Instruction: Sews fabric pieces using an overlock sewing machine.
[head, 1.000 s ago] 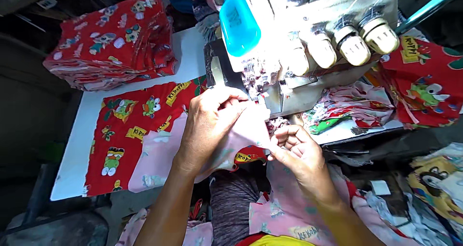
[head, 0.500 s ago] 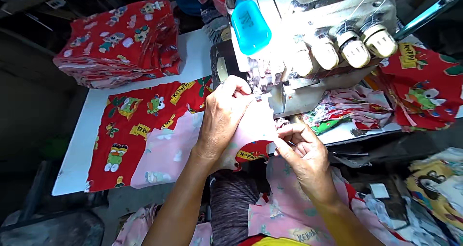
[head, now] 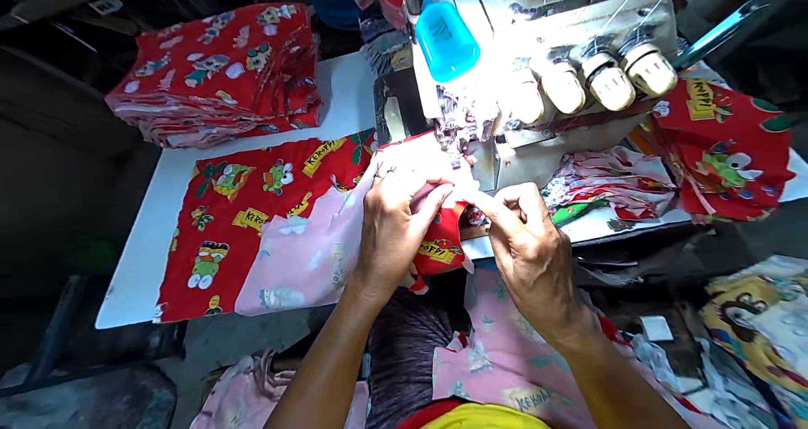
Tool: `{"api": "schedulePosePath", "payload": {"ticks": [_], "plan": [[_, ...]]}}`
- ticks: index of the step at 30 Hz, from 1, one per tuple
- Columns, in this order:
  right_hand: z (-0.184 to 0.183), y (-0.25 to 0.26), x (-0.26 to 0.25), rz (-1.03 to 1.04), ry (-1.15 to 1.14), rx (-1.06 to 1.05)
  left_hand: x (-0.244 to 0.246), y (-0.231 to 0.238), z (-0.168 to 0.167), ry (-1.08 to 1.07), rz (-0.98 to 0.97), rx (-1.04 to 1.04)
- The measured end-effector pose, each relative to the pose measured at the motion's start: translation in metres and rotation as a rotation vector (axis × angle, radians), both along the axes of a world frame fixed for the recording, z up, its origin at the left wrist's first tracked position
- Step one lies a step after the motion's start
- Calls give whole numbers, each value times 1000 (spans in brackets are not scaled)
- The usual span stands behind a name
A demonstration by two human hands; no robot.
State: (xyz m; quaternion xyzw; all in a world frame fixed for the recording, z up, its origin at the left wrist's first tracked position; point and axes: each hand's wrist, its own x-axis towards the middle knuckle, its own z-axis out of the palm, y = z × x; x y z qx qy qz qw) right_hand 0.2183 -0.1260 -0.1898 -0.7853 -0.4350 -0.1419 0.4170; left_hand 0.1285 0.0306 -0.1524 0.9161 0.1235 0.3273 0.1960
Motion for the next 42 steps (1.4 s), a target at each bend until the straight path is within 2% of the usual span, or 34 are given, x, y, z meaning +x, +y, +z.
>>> {"api": "schedulePosePath", "payload": {"ticks": [3,8,14,19,24,26,29,32,36,38,42], "plan": [[6,2,4,-17,-47,-92,6,14,6,48,-84,-38],[15,9,13,-21,-58,-188,41,66,9,115,-145,-81],[1,1,9,5,-42,-227,59,101,7,112,-65,-107],[-6,-6,2,40,-31,-194,42,97,1,99,109,-412],[-4,-7,-6,118,-29,-144,2,61,2,-35,91,-644],[0,-4,-9,144,-35,-105,-17,42,2,-74,59,-660],[9,3,-10,204,-42,-45,-46,9,2,-66,107,-597],[15,11,-7,342,-1,20,-54,-18,-7,-98,144,-490],[16,9,12,561,120,-8,-49,-49,-23,-74,36,-191],[18,-1,30,530,109,-108,-39,-53,-27,-25,-20,-54],[23,-12,51,281,59,-168,-12,-53,-23,17,-48,95]]}}
